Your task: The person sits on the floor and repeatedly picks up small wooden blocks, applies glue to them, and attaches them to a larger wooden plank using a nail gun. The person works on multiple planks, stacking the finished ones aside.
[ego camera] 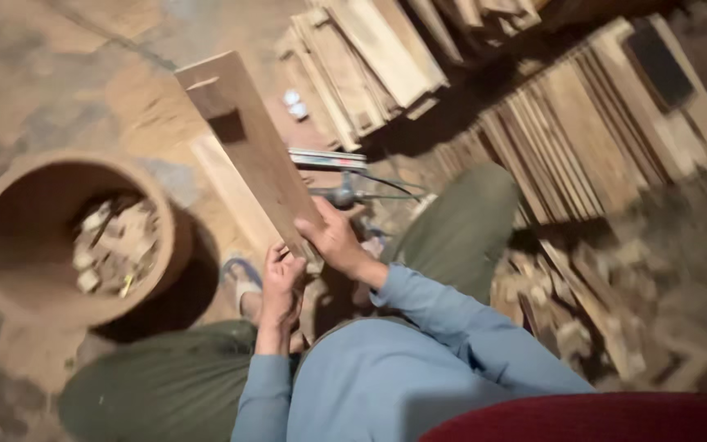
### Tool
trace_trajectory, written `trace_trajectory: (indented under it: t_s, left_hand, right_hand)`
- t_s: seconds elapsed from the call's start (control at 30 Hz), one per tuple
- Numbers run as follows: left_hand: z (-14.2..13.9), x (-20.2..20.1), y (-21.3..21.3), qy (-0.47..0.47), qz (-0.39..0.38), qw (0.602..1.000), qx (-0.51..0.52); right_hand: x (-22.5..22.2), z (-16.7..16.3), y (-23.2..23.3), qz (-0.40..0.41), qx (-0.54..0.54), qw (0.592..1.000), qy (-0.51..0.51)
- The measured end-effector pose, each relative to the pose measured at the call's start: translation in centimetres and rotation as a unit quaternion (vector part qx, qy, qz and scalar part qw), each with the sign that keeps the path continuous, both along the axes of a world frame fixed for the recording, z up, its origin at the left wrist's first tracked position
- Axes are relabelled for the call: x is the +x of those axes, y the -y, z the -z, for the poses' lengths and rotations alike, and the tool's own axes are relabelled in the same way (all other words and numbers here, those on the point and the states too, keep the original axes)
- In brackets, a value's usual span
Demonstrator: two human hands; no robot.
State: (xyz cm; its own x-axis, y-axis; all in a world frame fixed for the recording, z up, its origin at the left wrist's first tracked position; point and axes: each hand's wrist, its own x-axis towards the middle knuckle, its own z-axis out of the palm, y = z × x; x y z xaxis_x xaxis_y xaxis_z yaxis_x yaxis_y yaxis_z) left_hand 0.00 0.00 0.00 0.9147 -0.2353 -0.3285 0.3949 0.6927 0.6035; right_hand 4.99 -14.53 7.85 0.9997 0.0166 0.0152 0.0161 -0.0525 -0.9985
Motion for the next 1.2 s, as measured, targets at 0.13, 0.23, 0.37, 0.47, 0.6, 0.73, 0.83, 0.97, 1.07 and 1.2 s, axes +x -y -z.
trace_trajectory:
  t_s: [0.13,0.23,0.37,0.47,0.6,0.73,0.83,0.97,1.07,1.2]
  left_hand:
    - [3.1,-1.9,5.1,0.022,0.085,0.991,0.098]
    - [6.2,-2.6,5.3,-0.137,-0.013,0.989,0.056]
    - [11.2,-1.1,3.7,-0.171,-0.115,0.978,0.036]
    - [12.9,-0.9,1.5,-0.191,-0.108,0.976,0.005]
    - [12.5,-0.7,0.5,-0.193,-0.138,0.971,-0.03]
    - [12.5,0.6,-1.3,-0.226,-0.176,0.958,-0.013]
    - [12.0,1.2,-2.3,-0.274,-0.189,0.943,0.012]
    - [11.2,3.0,-3.9,-0.268,-0.205,0.941,0.033]
    - [10.9,3.9,-5.0,-0.252,-0.199,0.946,0.046]
    - [10.8,5.5,-6.8,-0.289,-0.229,0.926,0.082]
  right_hand:
    - [-5.6,-0.2,13.3,0.281,-0.022,0.955,-0.087]
    - [-11.0,-2.6,25.3,0.456,0.016,0.885,0.089]
    - [-17.9,-0.6,36.6,0.58,0.011,0.79,0.198]
    - [-21.4,3.4,40.1,0.708,0.02,0.7,0.093]
    - [-23.2,6.1,42.1,0.782,0.101,0.609,-0.083]
    - [-17.2,5.4,37.9,0.728,0.091,0.679,-0.03]
    - [-8.8,2.2,32.6,0.519,-0.215,0.814,0.146]
    - [4.9,0.8,21.0,0.235,-0.213,0.944,0.093]
    - [16.1,4.2,9.2,0.054,-0.057,0.996,0.051]
    - [25.9,8.4,-2.3,0.042,-0.309,0.949,0.052]
